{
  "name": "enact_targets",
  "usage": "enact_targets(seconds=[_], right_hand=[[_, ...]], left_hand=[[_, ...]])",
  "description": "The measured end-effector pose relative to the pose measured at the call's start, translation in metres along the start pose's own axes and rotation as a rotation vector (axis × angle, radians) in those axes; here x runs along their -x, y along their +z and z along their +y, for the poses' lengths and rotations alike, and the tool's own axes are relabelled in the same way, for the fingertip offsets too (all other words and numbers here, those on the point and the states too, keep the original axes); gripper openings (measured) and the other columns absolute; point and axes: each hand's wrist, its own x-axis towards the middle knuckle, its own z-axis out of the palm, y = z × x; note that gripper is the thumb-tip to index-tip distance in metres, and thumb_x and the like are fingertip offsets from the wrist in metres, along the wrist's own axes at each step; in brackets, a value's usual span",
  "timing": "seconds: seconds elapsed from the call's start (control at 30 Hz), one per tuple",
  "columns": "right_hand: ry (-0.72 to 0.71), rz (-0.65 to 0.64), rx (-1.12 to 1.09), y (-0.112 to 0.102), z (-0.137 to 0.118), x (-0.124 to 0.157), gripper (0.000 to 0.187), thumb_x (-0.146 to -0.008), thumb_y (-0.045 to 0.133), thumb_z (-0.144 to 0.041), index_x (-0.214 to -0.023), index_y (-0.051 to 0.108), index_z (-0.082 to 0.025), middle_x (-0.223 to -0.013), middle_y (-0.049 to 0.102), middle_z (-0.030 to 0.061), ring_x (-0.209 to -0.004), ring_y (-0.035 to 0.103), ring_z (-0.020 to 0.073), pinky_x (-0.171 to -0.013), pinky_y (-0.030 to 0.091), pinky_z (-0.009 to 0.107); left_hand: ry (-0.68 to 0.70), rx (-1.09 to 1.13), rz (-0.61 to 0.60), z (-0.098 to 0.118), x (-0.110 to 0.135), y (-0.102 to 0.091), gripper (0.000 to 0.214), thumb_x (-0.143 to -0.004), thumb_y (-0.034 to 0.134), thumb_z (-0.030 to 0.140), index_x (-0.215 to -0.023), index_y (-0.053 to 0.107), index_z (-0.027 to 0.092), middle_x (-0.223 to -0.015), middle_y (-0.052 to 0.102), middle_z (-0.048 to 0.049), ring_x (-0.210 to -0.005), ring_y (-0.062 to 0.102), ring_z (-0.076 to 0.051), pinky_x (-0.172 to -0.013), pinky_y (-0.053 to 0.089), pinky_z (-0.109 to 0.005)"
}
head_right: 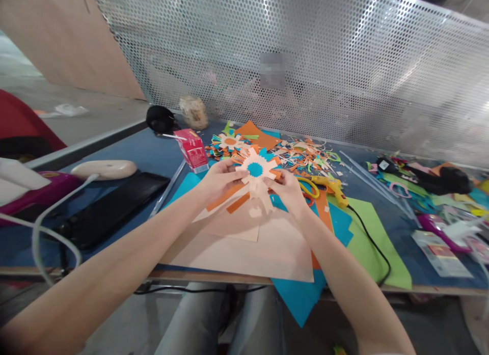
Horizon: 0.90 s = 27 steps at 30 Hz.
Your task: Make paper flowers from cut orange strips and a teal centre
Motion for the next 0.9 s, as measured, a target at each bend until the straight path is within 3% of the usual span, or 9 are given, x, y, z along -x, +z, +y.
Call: enact_targets(seconds=[0.33,0.67,0.9], right_hand=[[-0.037,0.004,0.033,-0.0011,0.0004,0.0005,0.043,-0.051,0.075,-0.038,-0.082,0.051,-0.02,-0.068,0.057,-0.0052,-0.06,0.056,0.0109,-0.058,0.049,0.025],[-0.046,-0.02,0.004,-0.0001,-0.0026,0.0024,0.04,-0.052,0.076,-0.036,-0.08,0.053,-0.02,-0.069,0.06,-0.005,-0.059,0.056,0.01,-0.055,0.048,0.023],[0.017,-0.09,-0.079,0.0011,-0.0002,0.0013,0.041,-0.057,0.069,-0.052,-0.081,0.057,-0.021,-0.072,0.063,-0.0019,-0.061,0.06,0.0122,-0.055,0.048,0.025]], left_hand=[[0.004,-0.018,-0.013,-0.006,-0.0041,-0.0027,0.025,-0.059,0.074,0.019,-0.076,0.055,0.014,-0.057,0.055,0.0037,-0.052,0.055,-0.007,-0.056,0.047,-0.021],[0.018,0.063,-0.059,-0.0006,-0.0003,0.0025,0.031,-0.056,0.075,0.02,-0.082,0.059,0.014,-0.07,0.064,0.0003,-0.06,0.059,-0.009,-0.059,0.048,-0.022],[0.063,0.173,0.048,0.0039,0.0006,0.0044,0.02,-0.059,0.071,0.013,-0.076,0.059,0.016,-0.068,0.063,0.0014,-0.059,0.057,-0.007,-0.057,0.046,-0.021]])
